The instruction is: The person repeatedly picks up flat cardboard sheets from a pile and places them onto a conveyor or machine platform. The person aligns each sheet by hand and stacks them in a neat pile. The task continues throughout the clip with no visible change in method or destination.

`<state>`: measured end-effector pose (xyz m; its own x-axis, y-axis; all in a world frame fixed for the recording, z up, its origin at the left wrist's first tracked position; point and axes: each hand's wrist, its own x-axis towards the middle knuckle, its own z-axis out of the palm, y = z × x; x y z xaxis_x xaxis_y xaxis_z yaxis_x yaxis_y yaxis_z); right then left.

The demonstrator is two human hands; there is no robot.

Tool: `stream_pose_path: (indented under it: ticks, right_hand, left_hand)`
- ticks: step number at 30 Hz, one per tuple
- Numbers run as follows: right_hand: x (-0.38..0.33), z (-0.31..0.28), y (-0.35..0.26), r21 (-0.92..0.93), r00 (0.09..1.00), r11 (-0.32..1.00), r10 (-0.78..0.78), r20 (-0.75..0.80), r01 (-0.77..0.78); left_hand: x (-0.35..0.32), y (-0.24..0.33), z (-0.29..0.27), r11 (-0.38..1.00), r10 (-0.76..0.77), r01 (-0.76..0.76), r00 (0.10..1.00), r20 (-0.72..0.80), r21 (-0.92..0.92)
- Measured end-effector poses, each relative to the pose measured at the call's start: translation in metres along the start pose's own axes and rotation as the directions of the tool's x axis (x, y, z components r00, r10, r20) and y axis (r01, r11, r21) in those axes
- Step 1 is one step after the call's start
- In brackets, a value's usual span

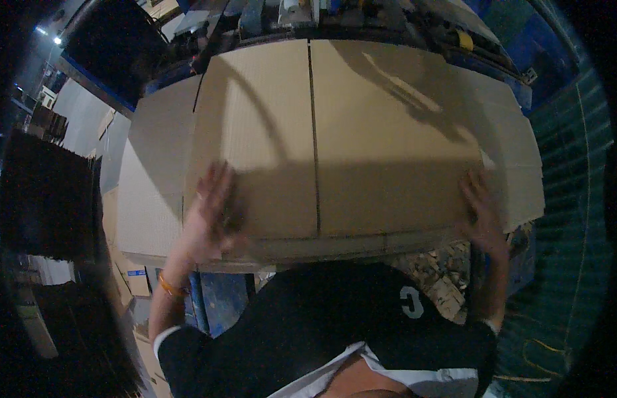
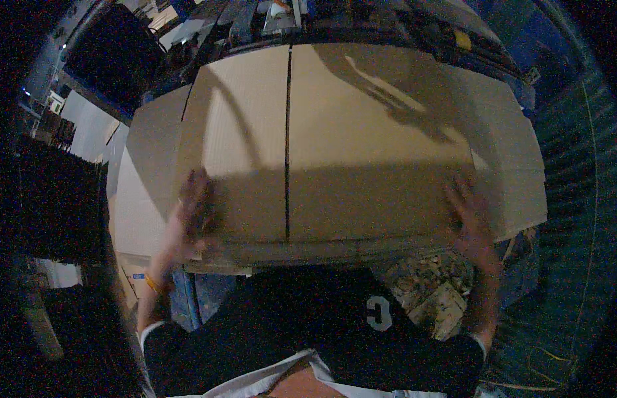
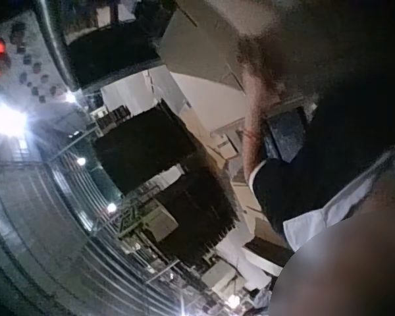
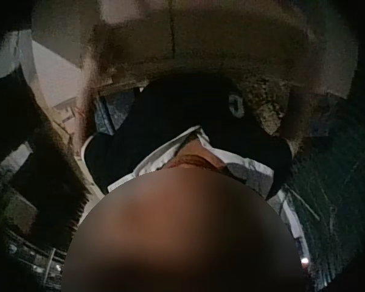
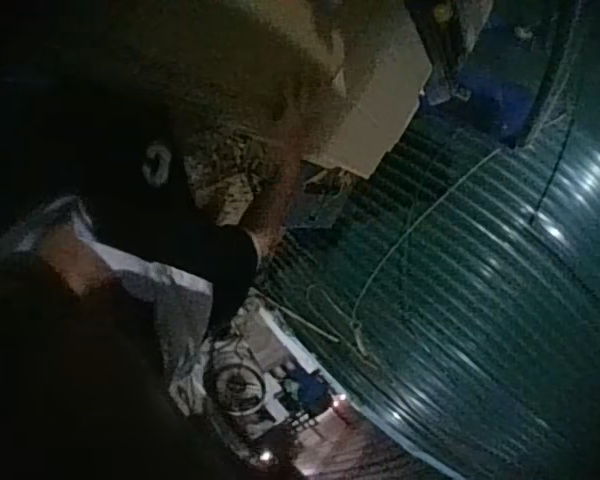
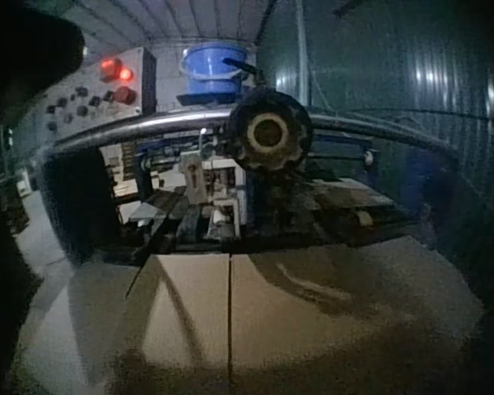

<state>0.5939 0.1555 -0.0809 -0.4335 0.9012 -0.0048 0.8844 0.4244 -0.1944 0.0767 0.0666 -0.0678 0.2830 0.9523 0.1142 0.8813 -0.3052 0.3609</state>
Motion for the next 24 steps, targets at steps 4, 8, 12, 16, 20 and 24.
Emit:
stream_pose_path:
  ticks: [4,8,12,16,20,24]
  right_hand:
    - [-0.011,0.017,-0.002,-0.022,0.993,0.998,-0.058,-0.107,0.056]
    - [0.02,0.013,0.003,-0.002,0.986,0.994,-0.11,-0.129,0.11]
    - [0.04,0.005,0.003,0.074,0.983,0.984,-0.154,-0.103,0.162]
    - [0.064,0.006,0.003,-0.003,0.978,0.983,-0.182,-0.105,0.183]
    - [0.124,0.01,0.015,0.019,0.982,0.99,-0.139,-0.125,0.142]
    - [0.191,0.012,0.027,0.301,0.997,0.953,0.019,-0.075,0.004]
  left_hand:
    - [-0.01,0.015,0.009,0.984,-0.012,0.014,1.0,-0.015,0.178]
    - [0.009,-0.004,0.011,0.99,0.024,-0.016,0.998,-0.055,0.137]
    - [0.013,-0.02,0.013,0.987,0.112,-0.098,0.987,-0.112,0.128]
    - [0.028,-0.047,0.011,0.994,0.106,-0.093,0.964,-0.244,0.062]
    - [0.081,-0.079,0.01,0.984,0.174,-0.148,0.931,-0.322,0.102]
    - [0.145,-0.095,0.008,0.966,0.171,-0.087,0.919,-0.356,0.242]
